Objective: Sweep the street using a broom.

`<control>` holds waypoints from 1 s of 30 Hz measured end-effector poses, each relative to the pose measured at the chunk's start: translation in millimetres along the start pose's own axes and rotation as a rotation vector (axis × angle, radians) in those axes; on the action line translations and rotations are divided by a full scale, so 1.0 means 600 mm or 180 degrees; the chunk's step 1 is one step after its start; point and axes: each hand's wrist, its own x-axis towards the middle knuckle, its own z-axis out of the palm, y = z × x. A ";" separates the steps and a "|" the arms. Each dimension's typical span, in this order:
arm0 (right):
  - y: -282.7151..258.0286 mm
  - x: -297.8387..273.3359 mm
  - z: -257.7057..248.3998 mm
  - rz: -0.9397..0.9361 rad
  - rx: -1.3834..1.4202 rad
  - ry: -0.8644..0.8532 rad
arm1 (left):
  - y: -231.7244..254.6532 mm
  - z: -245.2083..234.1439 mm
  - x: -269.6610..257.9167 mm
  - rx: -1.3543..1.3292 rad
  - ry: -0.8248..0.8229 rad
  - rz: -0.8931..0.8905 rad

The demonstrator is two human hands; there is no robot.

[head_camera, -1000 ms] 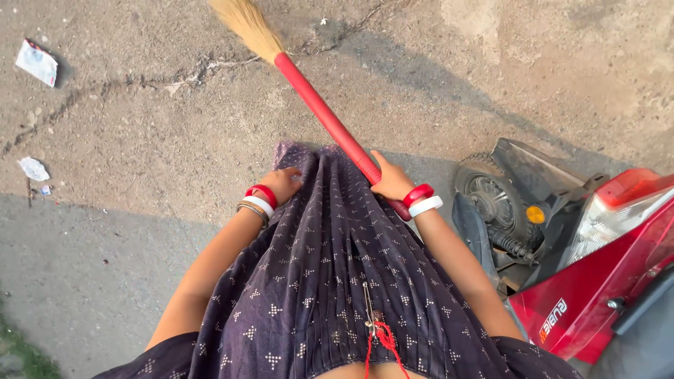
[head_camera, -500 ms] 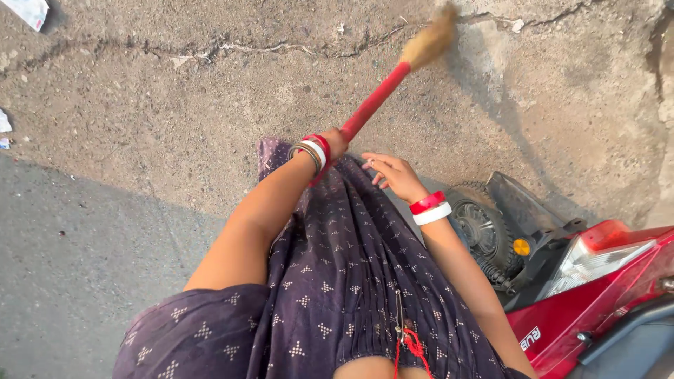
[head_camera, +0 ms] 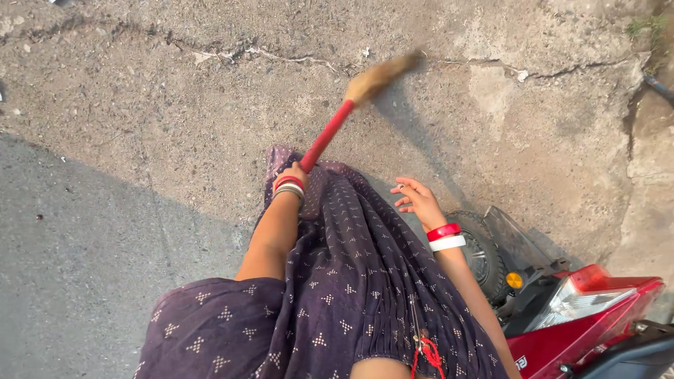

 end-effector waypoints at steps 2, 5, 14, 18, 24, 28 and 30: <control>-0.009 0.008 0.005 0.0000 -0.0090 -0.0019 | -0.066 0.040 0.040 -0.0431 0.0239 -0.0008; -0.016 0.024 0.028 0.0025 -0.0197 -0.0106 | -0.126 0.076 0.025 -0.1274 0.0670 -0.0067; -0.080 0.125 0.121 0.0019 -0.0545 -0.0532 | -0.241 -0.111 -0.118 -0.1167 0.0618 0.0587; -0.133 0.154 0.174 -0.0101 -0.0754 -0.0603 | -0.248 -0.153 -0.121 0.0171 -0.0004 0.0786; -0.171 0.173 0.257 -0.0144 -0.0864 -0.0768 | -0.372 0.035 0.098 0.0554 0.0114 0.0138; -0.176 0.188 0.289 -0.0033 -0.1015 -0.0795 | -0.498 -0.173 -0.095 0.0640 -0.0202 0.0241; -0.184 0.194 0.306 0.0092 -0.1174 -0.0745 | -0.557 -0.246 -0.147 0.0114 0.0162 -0.0498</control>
